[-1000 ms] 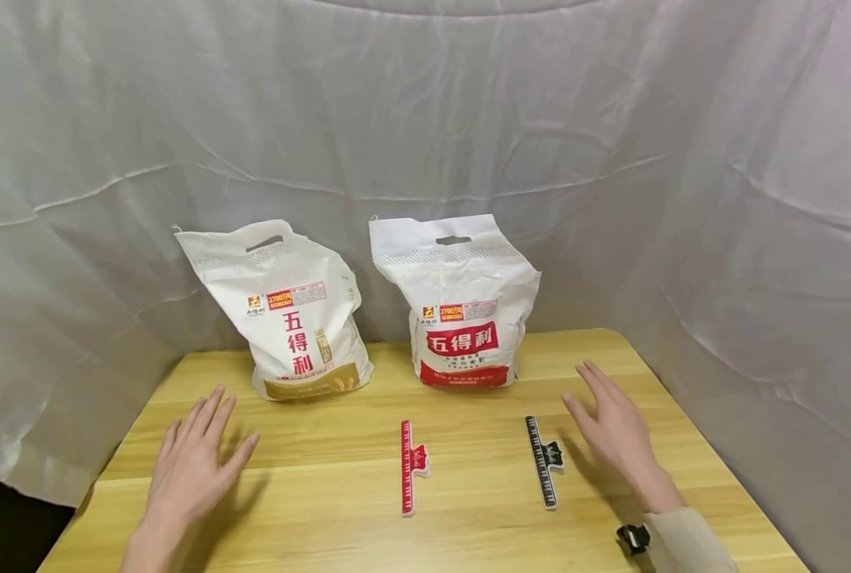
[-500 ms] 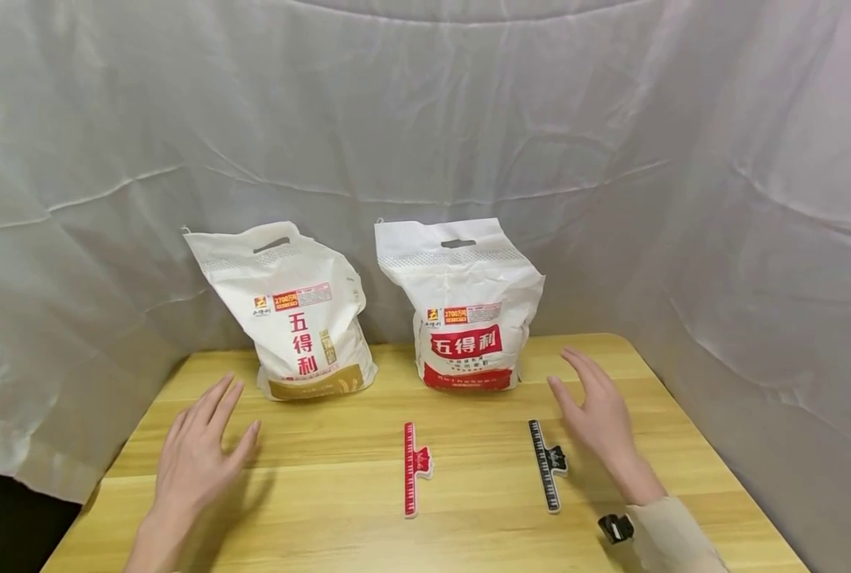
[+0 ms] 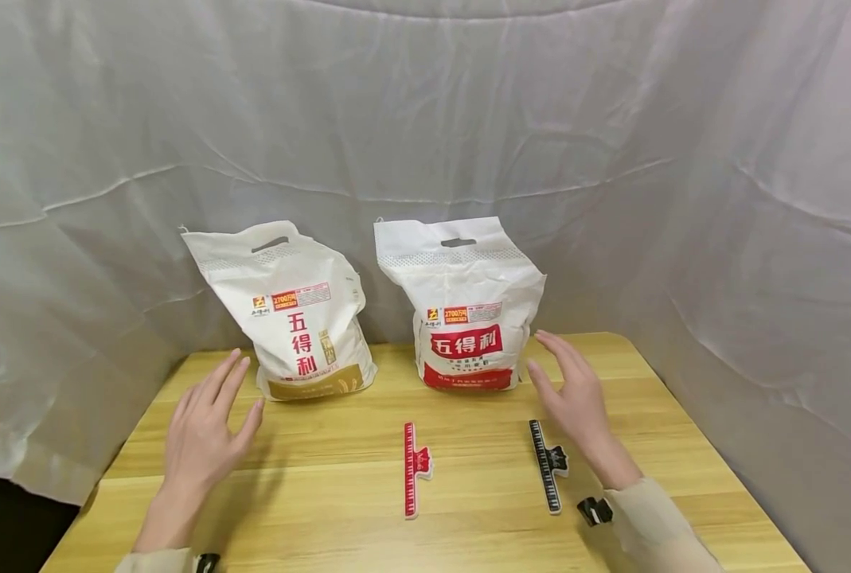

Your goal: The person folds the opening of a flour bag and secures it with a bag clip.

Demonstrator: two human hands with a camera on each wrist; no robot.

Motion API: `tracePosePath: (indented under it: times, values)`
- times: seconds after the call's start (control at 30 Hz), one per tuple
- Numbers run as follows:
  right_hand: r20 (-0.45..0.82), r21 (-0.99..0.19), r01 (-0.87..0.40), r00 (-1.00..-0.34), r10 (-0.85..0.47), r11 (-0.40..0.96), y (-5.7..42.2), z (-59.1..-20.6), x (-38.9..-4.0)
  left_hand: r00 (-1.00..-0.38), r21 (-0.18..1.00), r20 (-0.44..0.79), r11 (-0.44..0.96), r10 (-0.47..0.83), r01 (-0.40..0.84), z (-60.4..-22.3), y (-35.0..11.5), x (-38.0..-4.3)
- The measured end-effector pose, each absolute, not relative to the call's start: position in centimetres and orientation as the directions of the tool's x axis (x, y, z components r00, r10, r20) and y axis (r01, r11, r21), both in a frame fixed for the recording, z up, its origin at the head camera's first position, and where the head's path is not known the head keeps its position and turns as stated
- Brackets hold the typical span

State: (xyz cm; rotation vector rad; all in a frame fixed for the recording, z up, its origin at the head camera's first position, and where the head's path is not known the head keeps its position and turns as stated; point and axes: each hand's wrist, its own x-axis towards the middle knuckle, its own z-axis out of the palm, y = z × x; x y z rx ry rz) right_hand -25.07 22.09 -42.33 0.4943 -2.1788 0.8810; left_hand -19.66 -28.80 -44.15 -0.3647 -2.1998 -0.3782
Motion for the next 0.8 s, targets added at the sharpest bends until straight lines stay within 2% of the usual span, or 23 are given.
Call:
tracePosePath:
  times: [0.23, 0.47, 0.8]
  values:
    - [0.772, -0.429, -0.631, -0.627, -0.1, 0.647, 20.3, -41.2, -26.0, -0.552, 0.134, 0.823, 0.9, 0.132, 0.416, -42.9, -27.9, -20.9]
    - [0.795, -0.414, -0.694, -0.591, -0.137, 0.59, 18.2, -40.3, -26.5, -0.55, 0.148, 0.824, 0.884, 0.138, 0.443, -41.7, -27.3, -21.9]
    - [0.806, -0.398, -0.748, -0.562, -0.186, 0.531, 14.9, -39.1, -27.6, -0.495, 0.094, 0.851, 0.877, 0.175, 0.472, -39.6, -26.5, -23.8]
